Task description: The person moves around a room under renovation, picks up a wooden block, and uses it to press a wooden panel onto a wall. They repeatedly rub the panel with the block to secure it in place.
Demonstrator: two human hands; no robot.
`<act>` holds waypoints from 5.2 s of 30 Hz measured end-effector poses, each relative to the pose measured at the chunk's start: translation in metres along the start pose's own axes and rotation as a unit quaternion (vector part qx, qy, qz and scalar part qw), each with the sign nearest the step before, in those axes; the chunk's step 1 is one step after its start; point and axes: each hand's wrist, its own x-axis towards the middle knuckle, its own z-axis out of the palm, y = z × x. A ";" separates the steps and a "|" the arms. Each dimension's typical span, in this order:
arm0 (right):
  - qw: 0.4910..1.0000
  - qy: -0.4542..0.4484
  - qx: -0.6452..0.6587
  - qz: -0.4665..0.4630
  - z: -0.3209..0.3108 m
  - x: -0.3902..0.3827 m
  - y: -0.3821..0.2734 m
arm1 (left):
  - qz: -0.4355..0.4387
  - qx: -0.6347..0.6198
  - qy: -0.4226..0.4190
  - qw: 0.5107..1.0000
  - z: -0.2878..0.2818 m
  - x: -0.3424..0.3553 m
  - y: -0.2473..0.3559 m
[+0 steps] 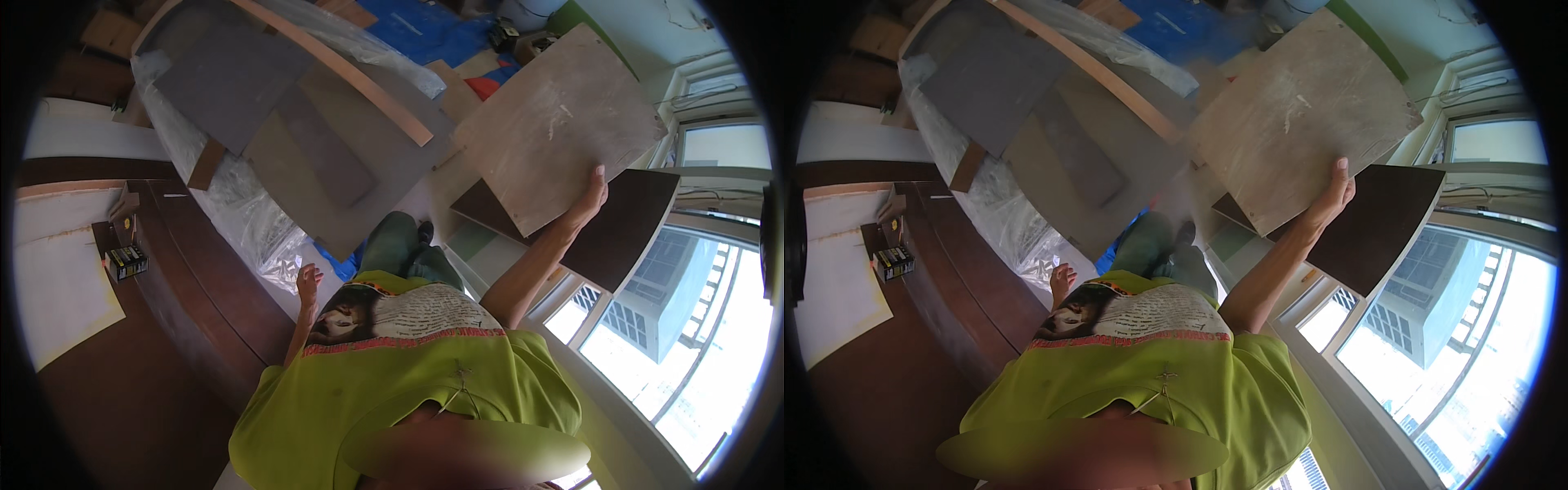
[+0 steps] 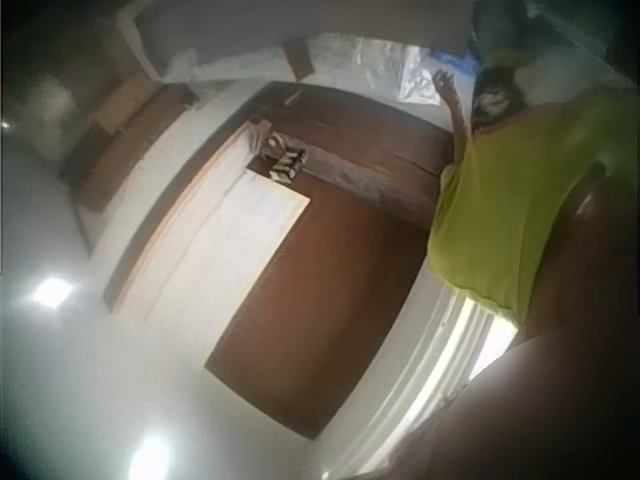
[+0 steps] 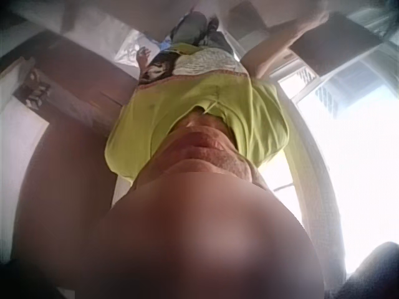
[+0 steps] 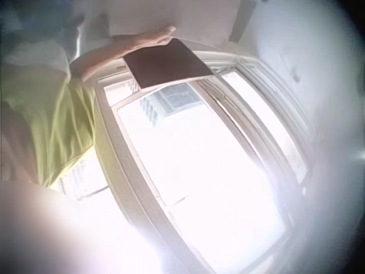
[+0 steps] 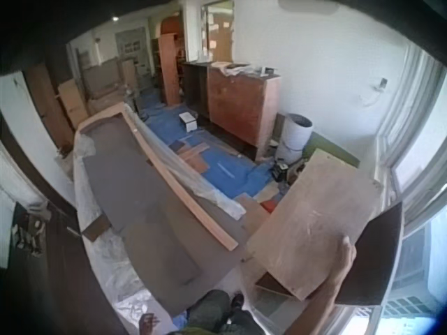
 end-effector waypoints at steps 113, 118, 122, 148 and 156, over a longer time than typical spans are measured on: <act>0.548 -0.602 -0.319 0.485 1.206 0.534 0.943 | -0.256 -0.260 0.204 0.908 0.722 0.619 0.620; 0.482 -0.686 -0.226 0.497 1.255 0.466 1.010 | -0.331 -0.353 0.322 0.814 0.694 0.651 0.668; 0.465 -0.658 -0.322 0.497 1.286 0.425 1.049 | -0.414 -0.373 0.337 0.759 0.708 0.628 0.685; 0.336 -0.880 -0.320 0.105 1.374 0.568 0.890 | -0.155 -0.254 0.366 0.881 0.613 1.023 1.033; 0.255 -0.524 0.019 0.813 1.623 0.584 0.694 | 0.264 0.085 0.302 0.912 0.642 1.224 1.311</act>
